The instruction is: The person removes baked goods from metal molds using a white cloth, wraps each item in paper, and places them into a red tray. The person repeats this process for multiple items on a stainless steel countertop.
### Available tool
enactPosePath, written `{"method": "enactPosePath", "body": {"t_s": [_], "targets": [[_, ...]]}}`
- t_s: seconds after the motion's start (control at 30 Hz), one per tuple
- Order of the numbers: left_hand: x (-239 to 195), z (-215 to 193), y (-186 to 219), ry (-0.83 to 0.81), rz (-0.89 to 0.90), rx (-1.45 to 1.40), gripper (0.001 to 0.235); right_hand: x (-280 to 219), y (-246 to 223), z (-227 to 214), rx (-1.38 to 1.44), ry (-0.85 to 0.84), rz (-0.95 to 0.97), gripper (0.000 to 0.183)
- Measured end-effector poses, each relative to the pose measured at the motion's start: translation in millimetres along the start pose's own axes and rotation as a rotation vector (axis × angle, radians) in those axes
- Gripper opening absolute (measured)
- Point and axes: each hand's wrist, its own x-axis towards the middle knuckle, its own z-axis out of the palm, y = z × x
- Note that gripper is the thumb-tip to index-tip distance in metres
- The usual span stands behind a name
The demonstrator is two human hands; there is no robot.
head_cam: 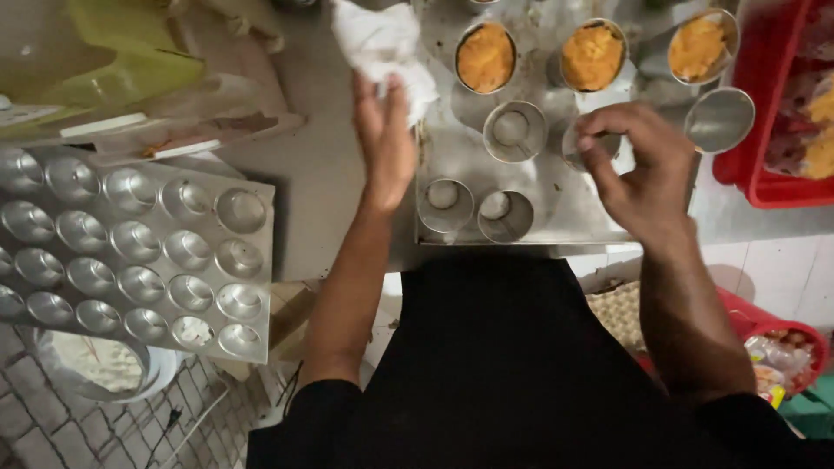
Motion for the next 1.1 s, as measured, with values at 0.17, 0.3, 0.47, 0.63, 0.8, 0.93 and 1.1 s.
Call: {"method": "enactPosePath", "body": {"t_s": [0.17, 0.3, 0.47, 0.63, 0.8, 0.93, 1.1], "targets": [[23.2, 22.0, -30.8, -0.387, -0.361, 0.122, 0.063, 11.4, 17.2, -7.5, -0.084, 0.013, 0.012, 0.003], [39.4, 22.6, -54.9, -0.590, -0.371, 0.263, 0.085, 5.5, 34.8, -12.6, -0.031, 0.022, 0.037, 0.003], [52.7, 28.7, -44.4, -0.826, -0.277, 0.455, 0.100, -15.6, 54.1, -24.4, -0.006, 0.069, 0.101, 0.004], [63.7, 24.0, -47.3, -0.947, -0.127, 0.479, 0.099, -35.7, 52.9, -37.6, 0.013, 0.109, 0.186, 0.004], [74.2, 9.0, -46.0, -1.053, -0.313, 0.283, 0.097, -52.4, 60.2, -40.8, 0.030, 0.146, 0.206, 0.005], [73.5, 12.8, -49.1, -0.946, -0.309, 0.241, 0.078, -58.2, 63.6, -42.2, 0.014, 0.148, 0.249, 0.003], [69.6, 16.2, -56.5, -0.896, -0.143, 0.434, 0.093, -57.1, 61.8, -46.9, -0.028, 0.136, 0.225, 0.006]]}}
